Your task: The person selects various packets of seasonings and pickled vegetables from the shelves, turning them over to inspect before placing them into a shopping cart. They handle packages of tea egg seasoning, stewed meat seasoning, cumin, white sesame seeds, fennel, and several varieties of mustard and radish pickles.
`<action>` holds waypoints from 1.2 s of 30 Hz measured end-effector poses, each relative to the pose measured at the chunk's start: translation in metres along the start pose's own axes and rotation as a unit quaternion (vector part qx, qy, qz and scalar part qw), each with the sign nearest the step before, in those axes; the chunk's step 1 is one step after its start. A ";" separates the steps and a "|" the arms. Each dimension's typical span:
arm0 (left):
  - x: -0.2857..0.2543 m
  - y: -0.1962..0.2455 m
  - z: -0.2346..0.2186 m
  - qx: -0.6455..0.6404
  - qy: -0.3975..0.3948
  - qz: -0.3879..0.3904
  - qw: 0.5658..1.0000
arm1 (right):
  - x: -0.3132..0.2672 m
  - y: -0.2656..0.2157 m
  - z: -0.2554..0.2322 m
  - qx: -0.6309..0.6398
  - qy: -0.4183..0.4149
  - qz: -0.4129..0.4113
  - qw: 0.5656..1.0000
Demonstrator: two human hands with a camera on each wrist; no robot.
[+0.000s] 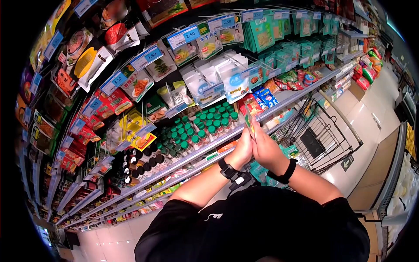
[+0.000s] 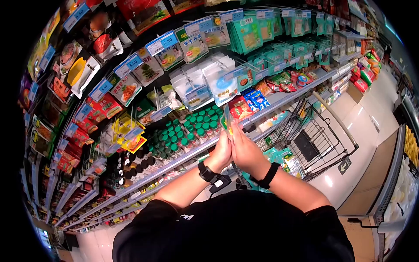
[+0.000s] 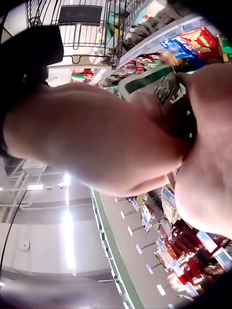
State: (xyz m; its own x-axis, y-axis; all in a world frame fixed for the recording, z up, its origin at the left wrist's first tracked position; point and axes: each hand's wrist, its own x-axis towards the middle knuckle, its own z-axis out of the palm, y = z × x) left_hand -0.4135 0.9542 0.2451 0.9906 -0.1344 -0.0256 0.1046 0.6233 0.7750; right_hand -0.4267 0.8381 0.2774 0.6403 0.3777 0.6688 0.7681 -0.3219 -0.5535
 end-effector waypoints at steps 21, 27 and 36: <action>0.028 -0.158 0.028 0.307 0.063 -0.176 0.933 | -0.186 0.275 -0.162 0.331 -0.096 0.427 0.836; 0.005 -0.161 0.013 0.283 0.169 -0.141 0.933 | -0.218 0.360 -0.182 -0.078 -0.099 0.357 0.925; -0.039 -0.076 0.025 0.216 0.348 0.121 0.904 | -0.139 0.362 -0.154 0.217 0.036 0.323 0.921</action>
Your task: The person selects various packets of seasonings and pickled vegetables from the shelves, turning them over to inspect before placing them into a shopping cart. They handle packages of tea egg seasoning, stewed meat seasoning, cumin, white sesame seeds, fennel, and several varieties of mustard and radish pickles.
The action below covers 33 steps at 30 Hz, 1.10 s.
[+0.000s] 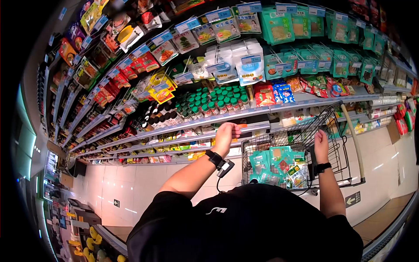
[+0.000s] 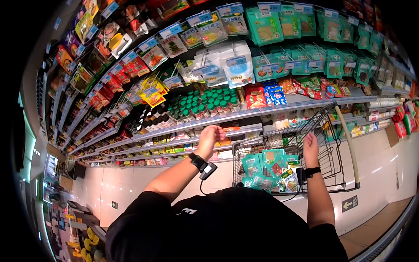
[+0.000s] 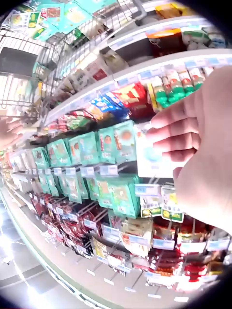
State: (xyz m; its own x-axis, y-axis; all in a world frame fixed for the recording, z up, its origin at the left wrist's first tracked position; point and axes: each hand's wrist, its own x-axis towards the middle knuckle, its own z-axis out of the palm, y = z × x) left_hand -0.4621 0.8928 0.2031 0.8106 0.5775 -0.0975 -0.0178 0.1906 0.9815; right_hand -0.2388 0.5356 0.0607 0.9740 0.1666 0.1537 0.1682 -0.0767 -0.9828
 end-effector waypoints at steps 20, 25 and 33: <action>0.179 0.260 -0.144 0.031 0.053 0.251 0.966 | 0.099 -0.393 0.371 0.155 -0.383 -0.183 0.892; 0.239 0.279 -0.162 0.098 0.052 0.220 0.969 | 0.144 -0.403 0.467 0.125 -0.369 -0.173 0.905; 0.315 0.281 -0.180 0.234 0.066 0.275 0.930 | 0.221 -0.385 0.550 0.059 -0.299 -0.134 0.943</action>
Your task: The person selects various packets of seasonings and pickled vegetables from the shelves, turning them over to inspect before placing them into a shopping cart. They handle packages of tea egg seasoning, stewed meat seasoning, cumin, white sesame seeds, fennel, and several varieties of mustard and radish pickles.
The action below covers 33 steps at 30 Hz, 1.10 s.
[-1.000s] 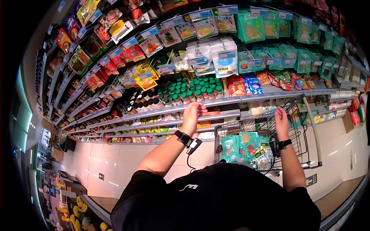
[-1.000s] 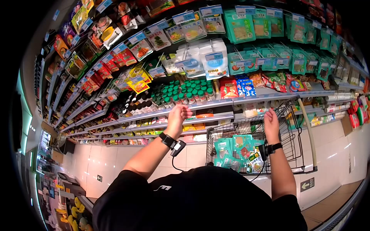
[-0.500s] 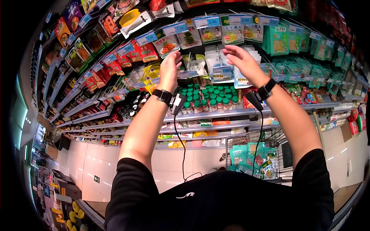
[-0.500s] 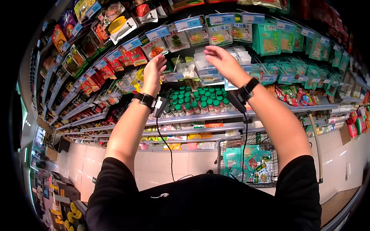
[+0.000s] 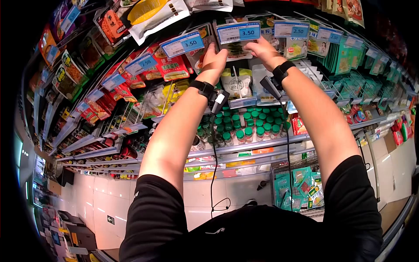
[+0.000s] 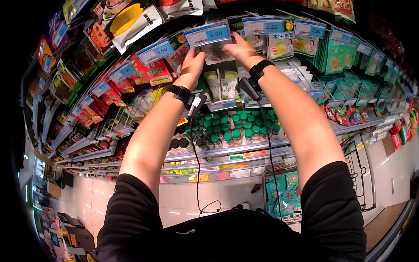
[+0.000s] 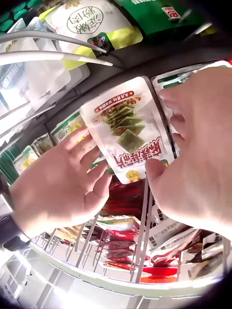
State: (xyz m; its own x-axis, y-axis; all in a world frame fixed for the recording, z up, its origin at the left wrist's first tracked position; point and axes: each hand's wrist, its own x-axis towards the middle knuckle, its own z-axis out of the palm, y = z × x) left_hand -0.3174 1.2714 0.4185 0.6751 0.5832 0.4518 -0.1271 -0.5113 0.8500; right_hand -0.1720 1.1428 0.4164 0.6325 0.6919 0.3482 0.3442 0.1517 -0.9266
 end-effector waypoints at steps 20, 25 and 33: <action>-0.055 0.043 -0.010 -0.244 -0.089 -0.021 0.965 | -0.084 -0.053 0.040 0.146 0.069 -0.048 0.986; -0.109 0.059 -0.013 -0.315 -0.107 0.014 0.943 | -0.144 -0.071 0.043 0.236 0.029 -0.054 0.970; -0.163 0.078 0.002 -0.317 -0.096 0.019 0.943 | -0.199 -0.070 0.034 0.282 0.010 -0.065 0.957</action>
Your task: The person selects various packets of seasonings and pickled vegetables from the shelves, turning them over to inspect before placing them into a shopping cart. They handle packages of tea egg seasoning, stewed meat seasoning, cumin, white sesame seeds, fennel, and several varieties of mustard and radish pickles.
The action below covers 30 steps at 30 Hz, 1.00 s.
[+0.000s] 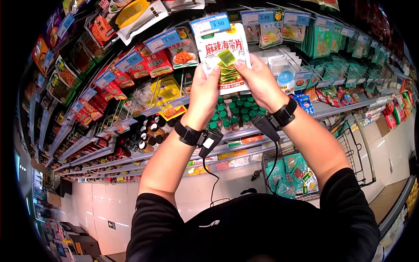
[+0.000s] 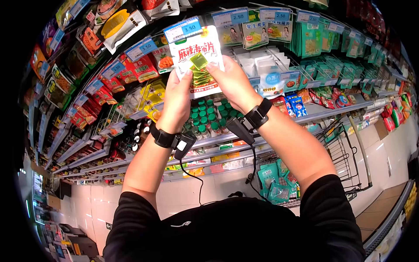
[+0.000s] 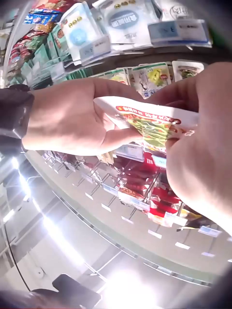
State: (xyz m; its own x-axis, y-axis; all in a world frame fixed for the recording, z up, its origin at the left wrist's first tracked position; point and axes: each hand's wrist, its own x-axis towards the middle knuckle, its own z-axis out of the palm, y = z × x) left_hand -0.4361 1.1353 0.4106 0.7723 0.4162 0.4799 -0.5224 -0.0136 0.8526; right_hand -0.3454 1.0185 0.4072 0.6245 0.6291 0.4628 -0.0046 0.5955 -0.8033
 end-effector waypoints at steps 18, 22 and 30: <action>-0.287 -0.282 0.124 -0.023 -0.089 -0.551 0.829 | -0.377 0.118 -0.242 -0.068 0.232 0.382 0.892; -0.312 -0.313 0.139 0.062 -0.132 -0.601 0.786 | -0.416 0.119 -0.271 -0.098 0.244 0.403 0.876; -0.329 -0.334 0.088 0.221 -0.152 -0.619 0.738 | -0.488 0.190 -0.381 -0.376 0.340 0.440 0.741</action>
State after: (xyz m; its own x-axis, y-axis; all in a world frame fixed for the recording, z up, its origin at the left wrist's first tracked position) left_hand -0.4838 0.9230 -0.0135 0.6391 0.1365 -0.7569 0.7691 -0.1166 0.6284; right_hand -0.3532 0.6339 -0.1142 0.8885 0.0589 -0.4551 -0.3672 -0.5035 -0.7821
